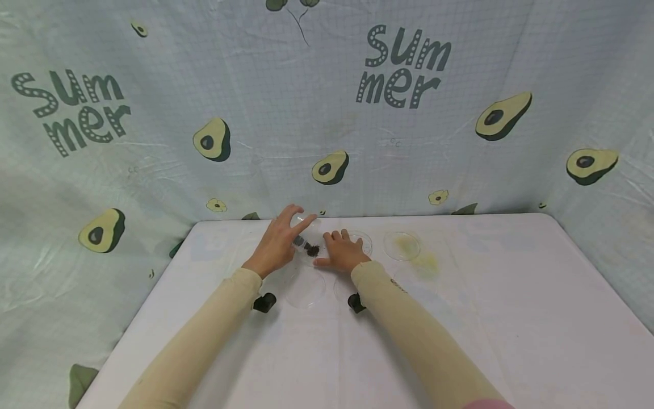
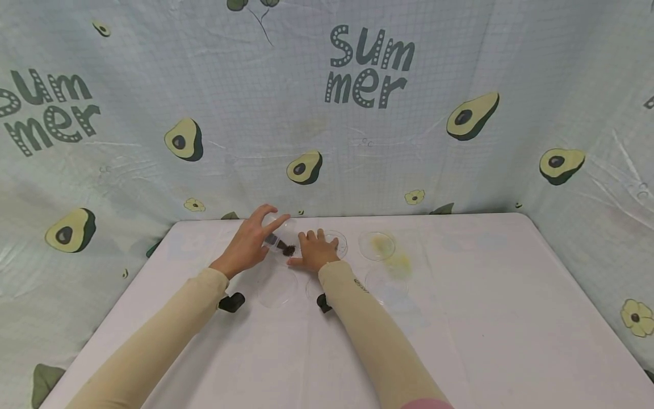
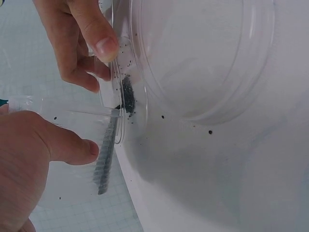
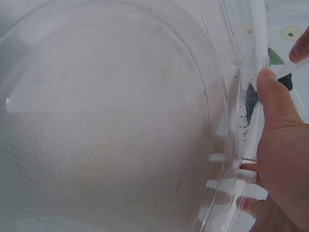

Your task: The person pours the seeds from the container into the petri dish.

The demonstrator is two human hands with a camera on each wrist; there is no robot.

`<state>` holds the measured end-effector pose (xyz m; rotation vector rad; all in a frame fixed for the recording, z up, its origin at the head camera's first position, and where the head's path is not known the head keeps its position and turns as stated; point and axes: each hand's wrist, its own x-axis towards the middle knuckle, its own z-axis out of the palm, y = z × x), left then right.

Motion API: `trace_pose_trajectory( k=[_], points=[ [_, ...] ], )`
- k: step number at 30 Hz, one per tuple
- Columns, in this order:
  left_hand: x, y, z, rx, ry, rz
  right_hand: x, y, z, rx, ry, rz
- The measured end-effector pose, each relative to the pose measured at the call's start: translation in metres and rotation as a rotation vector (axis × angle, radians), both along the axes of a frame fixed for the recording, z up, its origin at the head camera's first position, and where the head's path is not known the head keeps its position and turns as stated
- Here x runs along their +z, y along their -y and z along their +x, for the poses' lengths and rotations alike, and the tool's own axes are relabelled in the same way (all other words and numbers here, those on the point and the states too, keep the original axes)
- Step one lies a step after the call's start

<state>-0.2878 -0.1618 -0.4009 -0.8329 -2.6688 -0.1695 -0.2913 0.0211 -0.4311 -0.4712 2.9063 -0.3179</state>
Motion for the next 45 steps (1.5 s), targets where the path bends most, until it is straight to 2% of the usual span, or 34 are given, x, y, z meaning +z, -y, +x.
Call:
trace_pose_trajectory(
  k=[8,21,28,34,37,41,45],
  points=[
    [0.0,0.001,0.0,0.0,-0.016,-0.019,0.002,0.001,0.002,0.006,-0.006,0.004],
    [0.0,0.002,0.001,0.007,-0.028,-0.032,-0.002,0.003,0.0,0.004,-0.019,0.008],
    [-0.002,0.006,-0.001,0.017,-0.036,0.01,-0.005,0.002,-0.001,0.004,-0.017,0.021],
    [-0.004,0.014,-0.001,0.05,0.01,0.083,-0.007,0.0,0.0,-0.002,-0.021,0.003],
    [-0.005,0.019,0.0,0.061,0.009,0.113,-0.006,0.0,0.001,-0.004,-0.025,-0.013],
    [-0.006,0.024,0.001,0.076,0.011,0.129,-0.004,-0.001,0.003,-0.005,-0.031,-0.014],
    [-0.006,0.027,0.003,0.098,0.045,0.147,-0.003,-0.001,0.005,0.0,-0.039,-0.018]
  ],
)
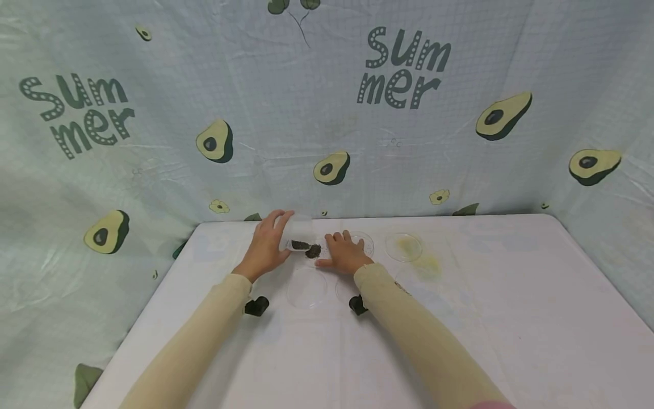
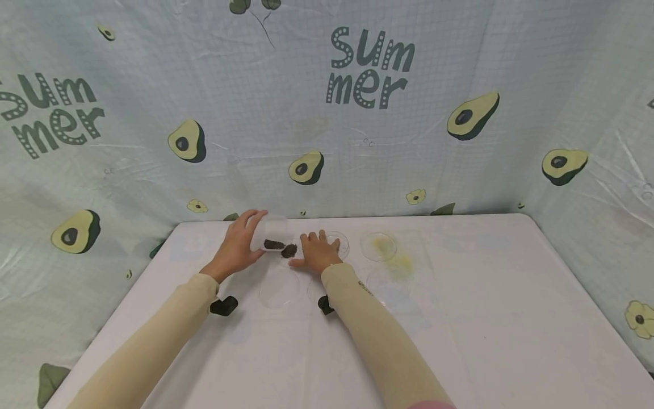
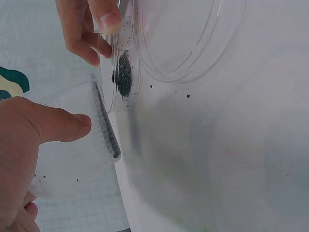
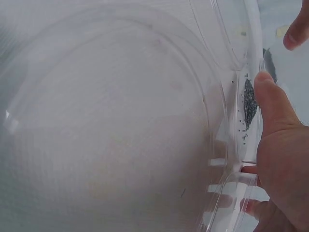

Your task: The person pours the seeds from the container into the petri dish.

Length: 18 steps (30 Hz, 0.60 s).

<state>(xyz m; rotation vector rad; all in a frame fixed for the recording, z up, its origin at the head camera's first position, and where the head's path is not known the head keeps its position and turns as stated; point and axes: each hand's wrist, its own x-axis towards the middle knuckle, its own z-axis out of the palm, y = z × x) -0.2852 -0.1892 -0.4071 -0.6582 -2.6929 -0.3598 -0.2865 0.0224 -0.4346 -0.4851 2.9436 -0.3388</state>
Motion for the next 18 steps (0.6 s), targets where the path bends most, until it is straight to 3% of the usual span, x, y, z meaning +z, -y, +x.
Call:
trace_pose_trajectory(
  k=[9,18],
  points=[
    [-0.004,0.006,0.003,0.01,0.016,0.055,-0.006,0.001,-0.003,-0.007,0.008,-0.011],
    [-0.007,0.014,0.002,0.079,0.14,0.151,-0.005,0.0,-0.004,-0.009,0.005,-0.024]
  ],
)
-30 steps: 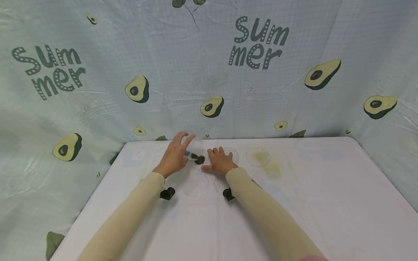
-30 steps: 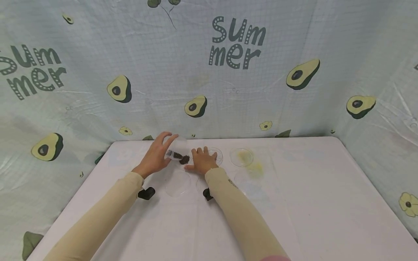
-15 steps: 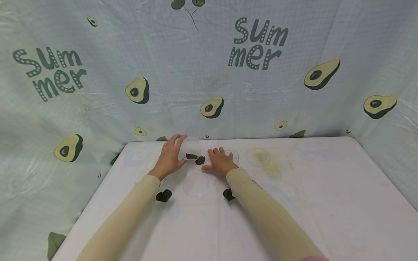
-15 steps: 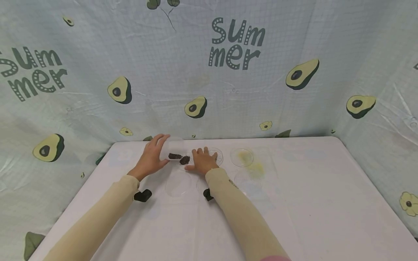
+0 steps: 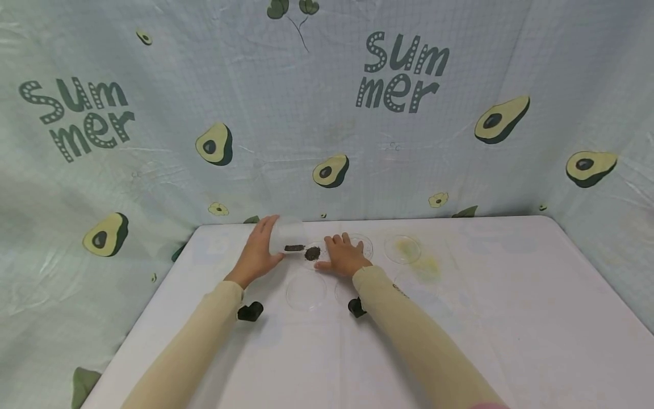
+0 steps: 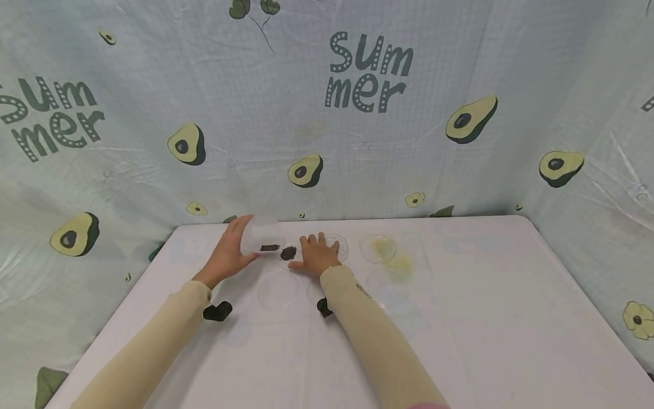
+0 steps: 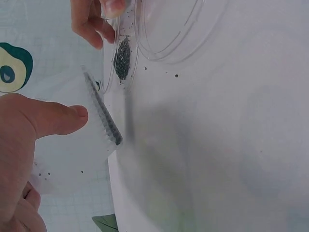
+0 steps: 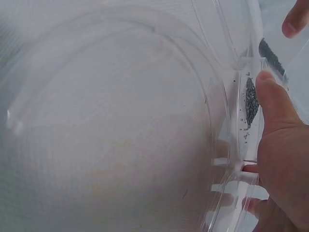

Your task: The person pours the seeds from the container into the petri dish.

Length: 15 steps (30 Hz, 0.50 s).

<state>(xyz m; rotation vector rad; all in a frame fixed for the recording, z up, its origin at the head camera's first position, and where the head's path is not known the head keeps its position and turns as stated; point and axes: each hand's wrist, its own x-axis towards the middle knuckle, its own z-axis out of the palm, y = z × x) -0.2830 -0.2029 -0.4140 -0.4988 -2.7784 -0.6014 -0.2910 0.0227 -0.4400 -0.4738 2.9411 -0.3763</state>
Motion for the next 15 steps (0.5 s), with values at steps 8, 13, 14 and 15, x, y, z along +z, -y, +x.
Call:
trace_pose_trajectory(
  k=[8,13,14,15],
  points=[
    [-0.0034,0.0058,-0.0004,0.013,0.035,0.073,0.0005,-0.0006,0.0002,0.002,0.002,0.006],
    [-0.004,0.0083,0.001,0.042,0.06,0.111,0.0013,-0.0005,0.0005,0.002,0.002,0.005],
    [-0.0044,0.0089,0.001,0.051,0.067,0.116,0.0015,-0.0004,0.0006,0.002,0.003,0.003],
    [-0.0045,0.0094,0.0011,0.059,0.075,0.122,0.0017,-0.0003,0.0009,0.001,0.003,0.001]
  ],
)
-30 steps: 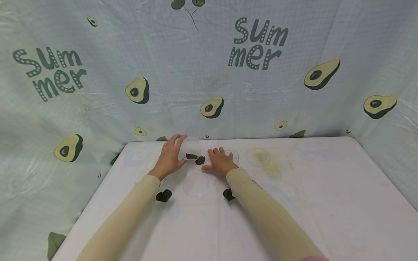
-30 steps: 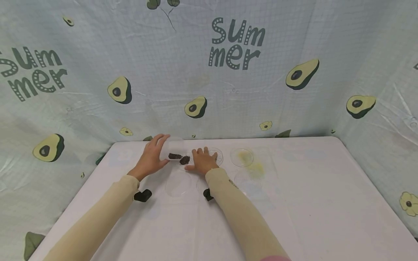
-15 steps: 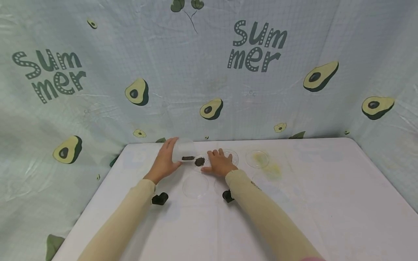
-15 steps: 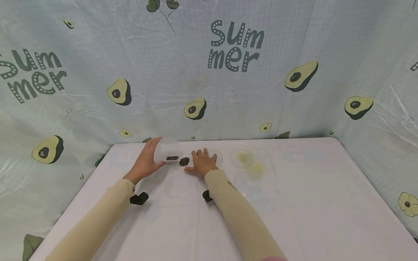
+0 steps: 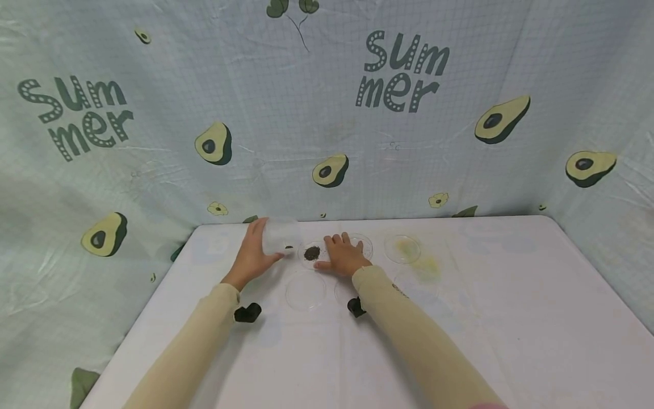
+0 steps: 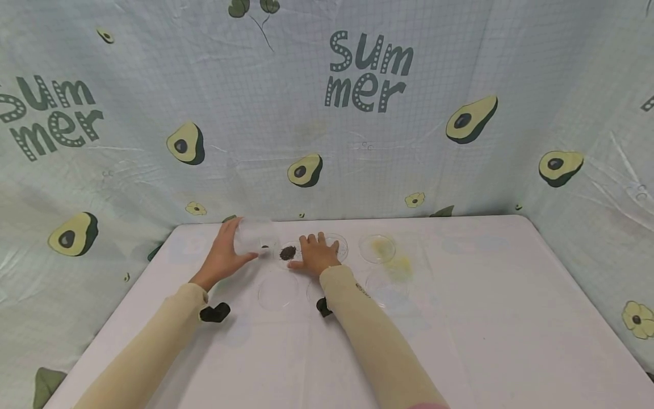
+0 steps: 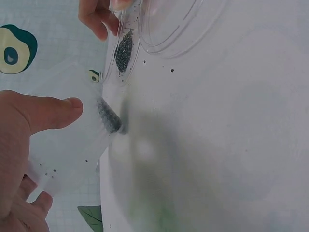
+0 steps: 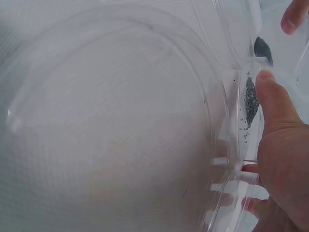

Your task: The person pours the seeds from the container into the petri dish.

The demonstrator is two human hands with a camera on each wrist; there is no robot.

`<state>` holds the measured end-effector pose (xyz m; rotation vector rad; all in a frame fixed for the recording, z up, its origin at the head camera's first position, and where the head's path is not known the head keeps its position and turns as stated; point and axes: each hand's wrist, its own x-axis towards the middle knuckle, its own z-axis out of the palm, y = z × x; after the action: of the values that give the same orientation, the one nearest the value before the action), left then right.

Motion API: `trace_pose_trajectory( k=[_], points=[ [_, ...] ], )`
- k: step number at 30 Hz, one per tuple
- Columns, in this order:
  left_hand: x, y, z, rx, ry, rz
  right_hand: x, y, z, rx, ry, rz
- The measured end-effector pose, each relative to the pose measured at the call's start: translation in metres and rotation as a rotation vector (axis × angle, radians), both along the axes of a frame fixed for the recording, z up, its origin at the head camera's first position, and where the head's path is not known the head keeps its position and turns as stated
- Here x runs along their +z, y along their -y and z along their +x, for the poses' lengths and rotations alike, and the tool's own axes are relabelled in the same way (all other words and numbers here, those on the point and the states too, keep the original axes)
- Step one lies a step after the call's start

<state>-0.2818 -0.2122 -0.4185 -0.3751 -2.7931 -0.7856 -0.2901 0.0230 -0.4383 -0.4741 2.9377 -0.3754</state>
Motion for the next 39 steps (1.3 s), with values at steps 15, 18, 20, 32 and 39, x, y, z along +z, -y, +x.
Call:
trace_pose_trajectory(
  k=[15,18,20,32,39],
  points=[
    [-0.004,0.009,-0.001,0.093,0.105,0.108,0.001,0.001,0.0,0.012,-0.013,0.001],
    [-0.006,0.011,-0.002,0.099,0.104,0.113,0.001,0.001,0.0,0.013,-0.01,0.0],
    [-0.007,0.012,-0.002,0.103,0.11,0.111,0.002,0.001,0.0,0.014,-0.008,-0.001],
    [-0.011,0.02,0.001,0.144,0.25,0.139,-0.001,0.002,-0.001,0.015,-0.006,-0.007],
    [-0.016,0.023,-0.003,0.158,0.295,0.12,-0.002,0.0,-0.002,0.018,-0.004,-0.012]
  ],
)
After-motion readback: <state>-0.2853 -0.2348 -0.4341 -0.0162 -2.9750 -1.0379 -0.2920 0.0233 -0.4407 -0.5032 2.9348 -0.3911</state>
